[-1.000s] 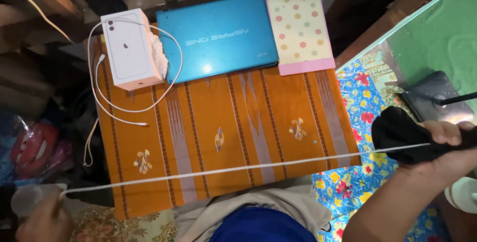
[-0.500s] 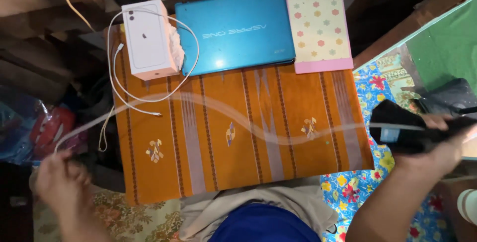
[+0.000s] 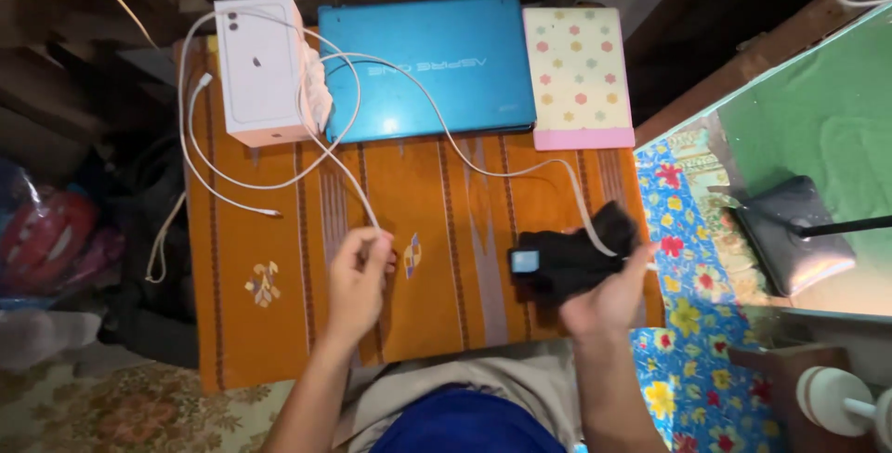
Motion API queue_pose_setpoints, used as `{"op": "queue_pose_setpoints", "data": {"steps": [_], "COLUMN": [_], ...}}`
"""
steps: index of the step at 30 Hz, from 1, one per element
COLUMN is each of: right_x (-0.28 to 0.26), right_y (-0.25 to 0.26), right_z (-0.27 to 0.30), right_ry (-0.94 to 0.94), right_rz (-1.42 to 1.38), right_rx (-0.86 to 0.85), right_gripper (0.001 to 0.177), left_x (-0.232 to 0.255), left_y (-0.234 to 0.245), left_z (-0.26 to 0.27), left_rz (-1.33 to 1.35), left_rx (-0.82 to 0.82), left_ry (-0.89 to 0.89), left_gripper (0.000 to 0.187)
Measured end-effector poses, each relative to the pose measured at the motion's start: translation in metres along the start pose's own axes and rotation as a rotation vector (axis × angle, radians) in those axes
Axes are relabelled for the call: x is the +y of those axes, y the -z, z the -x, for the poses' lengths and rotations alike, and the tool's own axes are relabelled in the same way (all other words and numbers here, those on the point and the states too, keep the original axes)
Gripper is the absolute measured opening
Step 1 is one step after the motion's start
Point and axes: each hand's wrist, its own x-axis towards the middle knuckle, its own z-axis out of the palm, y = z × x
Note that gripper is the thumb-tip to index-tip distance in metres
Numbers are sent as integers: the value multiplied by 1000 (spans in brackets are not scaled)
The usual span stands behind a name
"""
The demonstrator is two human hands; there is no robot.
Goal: Untangle and organize various white charging cables on a desk.
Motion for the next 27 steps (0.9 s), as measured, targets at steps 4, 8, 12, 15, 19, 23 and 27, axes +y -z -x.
{"op": "queue_pose_setpoints", "data": {"steps": [4, 8, 12, 15, 19, 23, 27], "right_x": [26, 48, 64, 66, 72, 75, 74], "right_y": [-19, -33, -38, -40, -12, -6, 0], "right_z": [24, 30, 25, 16, 5, -5, -3], "right_ry": [-153, -199, -359, -389, -321, -264, -188], "right_rz": [-57, -49, 33, 128, 244, 284, 426], "right_rx": [-9, -79, -316, -174, -151, -213, -356], "right_gripper": [67, 59, 69, 63, 48, 46, 42], "left_x": [-7, -17, -37, -39, -12, -8, 5], "left_y": [0, -1, -10, -18, -31, -27, -24], "left_z": [12, 9, 2, -7, -7, 7, 7], "left_rz": [-317, -30, 209, 224, 213, -470, -455], "left_rx": [-58, -87, -112, -98, 173, 439, -39], "left_ry": [-115, 152, 118, 46, -115, -426, -408], "left_gripper": [10, 11, 11, 20, 69, 66, 39]}}
